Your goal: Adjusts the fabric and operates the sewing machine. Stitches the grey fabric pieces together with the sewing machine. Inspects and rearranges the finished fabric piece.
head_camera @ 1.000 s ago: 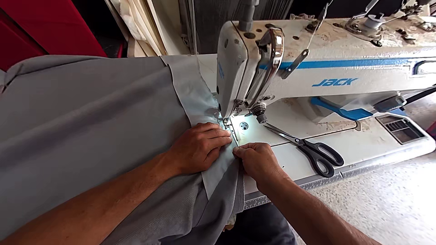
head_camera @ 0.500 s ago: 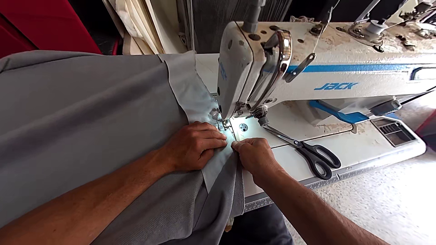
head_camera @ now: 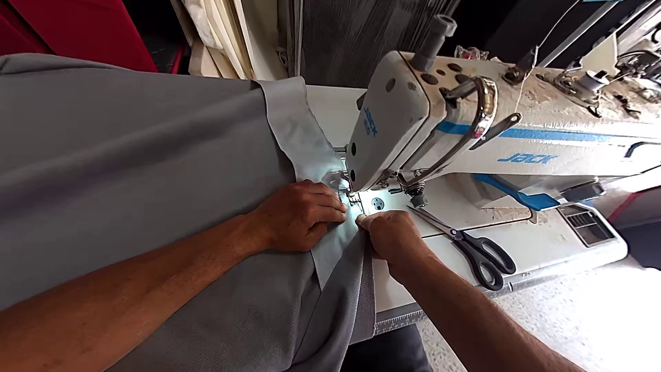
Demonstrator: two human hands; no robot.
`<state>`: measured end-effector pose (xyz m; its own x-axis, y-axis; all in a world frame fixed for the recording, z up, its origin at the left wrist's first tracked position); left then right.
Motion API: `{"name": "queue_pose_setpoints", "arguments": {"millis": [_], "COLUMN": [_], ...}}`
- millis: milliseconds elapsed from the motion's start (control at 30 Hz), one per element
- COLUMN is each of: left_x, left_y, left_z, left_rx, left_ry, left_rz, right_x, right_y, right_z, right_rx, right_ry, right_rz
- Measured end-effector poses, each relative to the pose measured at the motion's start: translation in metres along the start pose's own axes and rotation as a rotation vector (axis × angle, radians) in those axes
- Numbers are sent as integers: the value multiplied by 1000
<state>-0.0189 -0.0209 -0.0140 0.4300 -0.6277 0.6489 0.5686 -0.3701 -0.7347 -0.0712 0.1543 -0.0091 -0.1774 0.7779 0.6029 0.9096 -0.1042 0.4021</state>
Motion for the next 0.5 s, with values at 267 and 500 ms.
{"name": "queue_pose_setpoints", "arguments": {"millis": [267,500], "left_x": [1,7], "left_y": [-2,-3], "left_z": [-12,-24], "left_rx": [-12,-17], "left_ry": [20,-5], "left_rz": [-15,-27], "right_x": [-4,-9], "right_y": [-3,-6], "right_z": [-6,-10], "right_rx": [14,-64], "right_ry": [5,-81], "right_rz": [23,25]}}
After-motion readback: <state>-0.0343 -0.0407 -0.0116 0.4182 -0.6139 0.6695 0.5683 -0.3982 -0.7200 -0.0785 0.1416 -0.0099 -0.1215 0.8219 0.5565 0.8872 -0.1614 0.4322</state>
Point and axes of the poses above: each hand's wrist, its own y-axis away from the middle knuckle, its own x-axis out of the back of the hand, z = x × y, the point moved 5 cm from there along -y, towards the middle knuckle, and after that the axes turned 15 degrees about z, right-handed, at the moved point
